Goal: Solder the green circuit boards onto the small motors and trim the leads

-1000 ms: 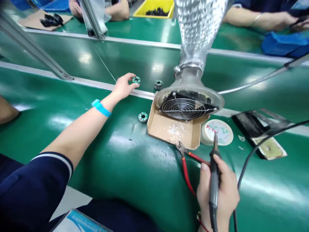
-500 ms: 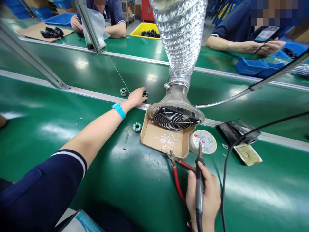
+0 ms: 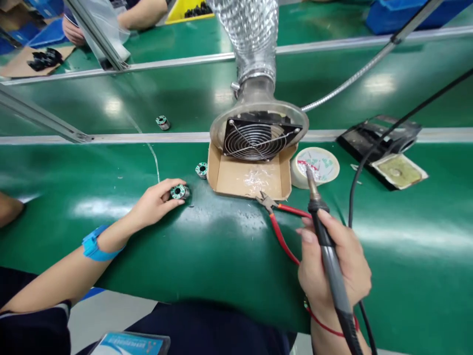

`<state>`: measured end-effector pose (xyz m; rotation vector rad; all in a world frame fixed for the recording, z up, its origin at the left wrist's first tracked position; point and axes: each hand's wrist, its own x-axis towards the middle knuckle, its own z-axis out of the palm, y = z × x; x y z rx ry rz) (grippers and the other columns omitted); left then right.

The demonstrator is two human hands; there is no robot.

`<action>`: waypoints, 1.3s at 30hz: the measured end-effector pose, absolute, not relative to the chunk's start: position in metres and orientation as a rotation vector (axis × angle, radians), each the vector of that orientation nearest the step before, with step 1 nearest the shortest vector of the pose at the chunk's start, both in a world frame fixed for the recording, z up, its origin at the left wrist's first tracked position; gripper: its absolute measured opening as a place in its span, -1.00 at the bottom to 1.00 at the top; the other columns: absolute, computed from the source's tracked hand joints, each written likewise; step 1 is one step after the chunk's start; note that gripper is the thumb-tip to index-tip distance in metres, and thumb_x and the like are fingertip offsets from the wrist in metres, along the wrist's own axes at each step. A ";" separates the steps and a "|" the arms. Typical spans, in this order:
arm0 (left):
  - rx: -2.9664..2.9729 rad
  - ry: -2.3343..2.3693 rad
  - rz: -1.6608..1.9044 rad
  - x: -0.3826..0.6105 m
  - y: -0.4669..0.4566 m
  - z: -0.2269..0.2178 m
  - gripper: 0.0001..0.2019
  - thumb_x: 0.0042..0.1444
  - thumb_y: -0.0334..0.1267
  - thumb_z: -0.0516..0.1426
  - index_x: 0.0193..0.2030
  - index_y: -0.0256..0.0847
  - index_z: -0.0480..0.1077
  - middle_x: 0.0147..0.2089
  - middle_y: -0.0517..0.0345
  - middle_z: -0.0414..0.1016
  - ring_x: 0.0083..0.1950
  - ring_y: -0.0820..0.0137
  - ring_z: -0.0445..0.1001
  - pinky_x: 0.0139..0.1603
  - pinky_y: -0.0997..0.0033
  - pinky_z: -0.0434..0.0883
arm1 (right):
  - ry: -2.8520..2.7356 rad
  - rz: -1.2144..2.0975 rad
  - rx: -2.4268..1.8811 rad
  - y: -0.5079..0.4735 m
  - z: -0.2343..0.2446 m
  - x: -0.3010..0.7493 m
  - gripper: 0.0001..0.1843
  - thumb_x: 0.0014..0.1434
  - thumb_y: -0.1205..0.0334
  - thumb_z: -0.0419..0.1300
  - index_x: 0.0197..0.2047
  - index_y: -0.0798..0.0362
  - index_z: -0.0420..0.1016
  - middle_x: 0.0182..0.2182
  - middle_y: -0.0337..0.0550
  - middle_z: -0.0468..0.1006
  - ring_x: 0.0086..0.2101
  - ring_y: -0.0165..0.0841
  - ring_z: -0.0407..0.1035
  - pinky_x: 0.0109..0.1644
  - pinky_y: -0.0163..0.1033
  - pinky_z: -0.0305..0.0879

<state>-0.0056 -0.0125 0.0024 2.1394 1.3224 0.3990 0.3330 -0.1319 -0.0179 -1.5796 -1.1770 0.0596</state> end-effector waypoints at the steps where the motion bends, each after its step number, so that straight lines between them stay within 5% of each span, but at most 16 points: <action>1: 2.117 1.283 0.384 0.002 -0.025 0.006 -0.59 0.17 -0.10 0.21 0.16 -0.01 0.37 -0.05 0.17 0.51 -0.14 0.29 0.49 -0.17 0.19 0.48 | -1.181 0.166 -1.496 -0.134 -0.014 0.327 -0.52 0.18 0.19 0.29 0.18 -0.13 0.51 -0.13 -0.09 0.67 -0.33 -0.19 0.58 -0.22 0.03 0.53; 4: 1.972 1.150 0.355 0.032 -0.053 0.019 -0.59 0.22 -0.17 0.21 0.20 -0.09 0.35 -0.06 0.13 0.52 -0.28 0.42 0.43 -0.30 0.33 0.42 | -1.279 0.436 -1.343 -0.142 0.002 0.310 -0.48 0.25 0.27 0.21 0.27 -0.14 0.41 -0.19 -0.17 0.69 -0.32 -0.25 0.61 -0.28 -0.07 0.58; 9: 1.793 0.896 0.322 0.076 -0.067 0.030 -0.61 0.17 -0.17 0.29 0.12 -0.16 0.43 -0.10 0.13 0.52 -0.25 0.42 0.44 -0.28 0.40 0.41 | -1.550 0.647 -1.423 -0.140 0.027 0.295 -0.46 0.21 0.31 0.28 0.24 -0.14 0.37 -0.25 -0.27 0.65 -0.17 -0.35 0.59 0.13 -0.08 0.50; 12: 1.801 0.816 0.293 0.090 -0.067 0.031 -0.57 0.16 -0.15 0.31 0.15 -0.17 0.44 -0.05 0.09 0.52 -0.17 0.39 0.45 -0.22 0.40 0.42 | -1.610 0.755 -1.333 -0.132 0.032 0.296 -0.44 0.23 0.30 0.23 0.27 -0.12 0.26 -0.27 -0.31 0.59 -0.22 -0.44 0.55 0.07 -0.20 0.50; 23: 1.732 0.714 0.227 0.097 -0.071 0.034 -0.58 0.18 -0.13 0.30 0.16 -0.14 0.49 -0.23 0.20 0.32 -0.39 0.54 0.21 -0.43 0.54 0.24 | -1.579 1.136 -1.267 -0.125 0.031 0.305 -0.48 0.30 0.24 0.18 0.29 -0.05 0.20 -0.24 -0.30 0.51 -0.27 -0.53 0.44 -0.07 -0.36 0.43; 29: 1.718 0.730 0.201 0.096 -0.071 0.033 -0.57 0.18 -0.10 0.30 0.15 -0.21 0.50 -0.27 0.21 0.30 -0.37 0.52 0.22 -0.39 0.52 0.24 | -1.647 1.091 -1.300 -0.125 0.033 0.299 -0.56 0.33 0.25 0.13 0.25 -0.04 0.22 -0.29 -0.32 0.49 -0.32 -0.54 0.41 -0.16 -0.40 0.40; 39: 1.742 0.684 0.252 0.092 -0.072 0.024 -0.53 0.17 -0.15 0.31 0.20 -0.20 0.47 -0.10 0.11 0.44 -0.18 0.41 0.40 -0.20 0.45 0.39 | -1.783 0.882 -1.233 -0.122 0.028 0.294 -0.57 0.31 0.38 0.10 0.22 0.00 0.21 -0.29 -0.31 0.48 -0.20 -0.51 0.42 0.04 -0.36 0.37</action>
